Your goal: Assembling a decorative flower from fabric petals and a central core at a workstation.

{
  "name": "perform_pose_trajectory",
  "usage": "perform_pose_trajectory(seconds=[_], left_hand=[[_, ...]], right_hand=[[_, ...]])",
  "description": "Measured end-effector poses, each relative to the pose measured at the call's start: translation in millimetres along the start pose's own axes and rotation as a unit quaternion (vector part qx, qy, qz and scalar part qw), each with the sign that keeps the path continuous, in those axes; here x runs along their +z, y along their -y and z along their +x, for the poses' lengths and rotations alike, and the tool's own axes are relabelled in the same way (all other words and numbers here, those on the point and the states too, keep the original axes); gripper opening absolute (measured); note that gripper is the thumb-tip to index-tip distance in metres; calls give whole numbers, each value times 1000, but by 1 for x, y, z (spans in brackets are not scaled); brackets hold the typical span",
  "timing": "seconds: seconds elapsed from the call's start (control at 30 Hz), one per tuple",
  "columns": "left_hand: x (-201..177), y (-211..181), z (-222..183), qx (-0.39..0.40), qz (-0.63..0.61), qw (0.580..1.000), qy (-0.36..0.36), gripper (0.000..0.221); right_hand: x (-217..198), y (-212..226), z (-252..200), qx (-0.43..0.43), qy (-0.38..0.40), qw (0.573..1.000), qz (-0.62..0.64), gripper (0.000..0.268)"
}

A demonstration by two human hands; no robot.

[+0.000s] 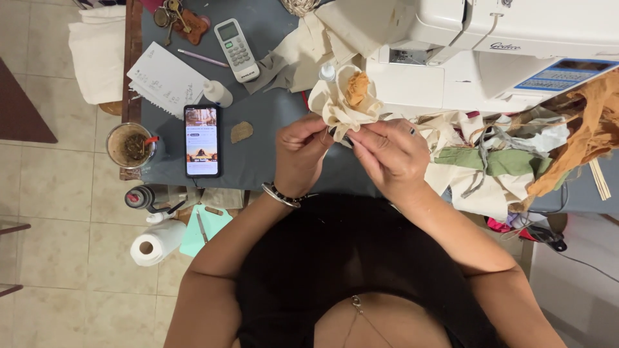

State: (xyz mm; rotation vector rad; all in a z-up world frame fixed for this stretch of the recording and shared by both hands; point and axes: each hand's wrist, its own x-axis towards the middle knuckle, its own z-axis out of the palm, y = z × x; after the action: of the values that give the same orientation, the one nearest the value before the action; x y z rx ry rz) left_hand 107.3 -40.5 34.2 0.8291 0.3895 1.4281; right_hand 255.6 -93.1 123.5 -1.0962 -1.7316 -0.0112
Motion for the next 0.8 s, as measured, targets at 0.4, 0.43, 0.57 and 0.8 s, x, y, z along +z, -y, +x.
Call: perform_pose_trajectory(seconds=[0.4, 0.43, 0.57, 0.8], left_hand=[[0, 0, 17, -12, -98, 993, -68, 14], [0, 2, 15, -18, -96, 993, -70, 14], [1, 3, 5, -45, -33, 998, -37, 19], [-17, 9, 8, -25, 47, 999, -10, 19]], right_hand=[[8, 13, 6, 107, 75, 989, 68, 30], [10, 7, 3, 185, 36, 971, 145, 23], [15, -21, -11, 320, -24, 910, 263, 29], [17, -19, -4, 337, -56, 902, 264, 35]])
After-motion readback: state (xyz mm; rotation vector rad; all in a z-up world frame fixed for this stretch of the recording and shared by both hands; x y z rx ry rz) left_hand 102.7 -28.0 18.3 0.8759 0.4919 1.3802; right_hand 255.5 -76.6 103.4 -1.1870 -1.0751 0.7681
